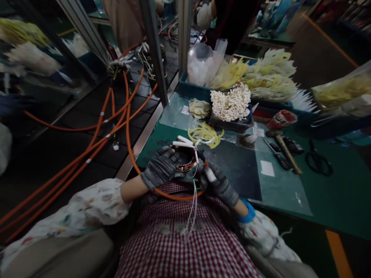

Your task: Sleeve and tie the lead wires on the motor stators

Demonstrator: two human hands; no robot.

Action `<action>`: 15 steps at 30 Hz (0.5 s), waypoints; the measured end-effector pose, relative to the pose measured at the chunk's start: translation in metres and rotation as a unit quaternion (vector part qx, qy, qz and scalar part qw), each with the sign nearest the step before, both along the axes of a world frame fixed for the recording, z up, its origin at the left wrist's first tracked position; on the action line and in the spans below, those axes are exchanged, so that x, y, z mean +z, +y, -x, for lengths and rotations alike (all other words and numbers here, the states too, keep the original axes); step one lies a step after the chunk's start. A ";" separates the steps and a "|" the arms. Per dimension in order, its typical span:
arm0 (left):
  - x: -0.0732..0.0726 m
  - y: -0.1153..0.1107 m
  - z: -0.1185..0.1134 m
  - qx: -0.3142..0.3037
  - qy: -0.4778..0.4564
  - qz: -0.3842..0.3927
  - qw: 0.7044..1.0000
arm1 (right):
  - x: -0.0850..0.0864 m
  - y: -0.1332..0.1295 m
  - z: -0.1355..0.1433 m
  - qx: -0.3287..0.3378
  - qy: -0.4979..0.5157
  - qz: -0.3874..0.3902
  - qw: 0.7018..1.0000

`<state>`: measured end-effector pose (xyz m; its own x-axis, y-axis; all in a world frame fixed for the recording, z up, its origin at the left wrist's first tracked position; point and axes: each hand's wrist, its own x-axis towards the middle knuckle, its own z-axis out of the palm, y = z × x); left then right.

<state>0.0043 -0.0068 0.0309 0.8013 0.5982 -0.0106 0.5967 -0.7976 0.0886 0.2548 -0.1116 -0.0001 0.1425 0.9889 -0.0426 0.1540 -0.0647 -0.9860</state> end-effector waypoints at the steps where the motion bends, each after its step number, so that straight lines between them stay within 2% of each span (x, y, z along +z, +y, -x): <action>1: -0.002 -0.006 0.000 0.014 -0.008 -0.019 1.000 | -0.002 0.014 -0.005 -0.001 -0.051 -0.026 0.998; 4: -0.003 -0.013 0.011 0.053 -0.034 -0.050 0.997 | -0.005 0.055 -0.019 0.036 -0.150 -0.066 0.986; 7: -0.005 -0.009 0.030 0.025 -0.098 -0.112 0.989 | -0.008 0.081 -0.024 0.080 -0.216 -0.087 0.969; 10: -0.013 -0.009 0.033 0.025 -0.142 -0.167 0.975 | -0.012 0.083 -0.024 0.082 -0.236 -0.103 0.963; 13: -0.022 -0.012 0.017 0.068 -0.138 -0.172 0.973 | -0.016 0.070 -0.029 0.074 -0.245 -0.129 0.958; 15: -0.026 -0.012 0.007 0.071 -0.131 -0.159 0.976 | -0.013 0.058 -0.036 0.045 -0.259 -0.178 0.948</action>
<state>-0.0030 -0.0188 0.0049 0.6605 0.6433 0.3871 0.6933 -0.7205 0.0145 0.2911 -0.0535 -0.0133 -0.0315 0.9368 0.3484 0.6128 0.2935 -0.7337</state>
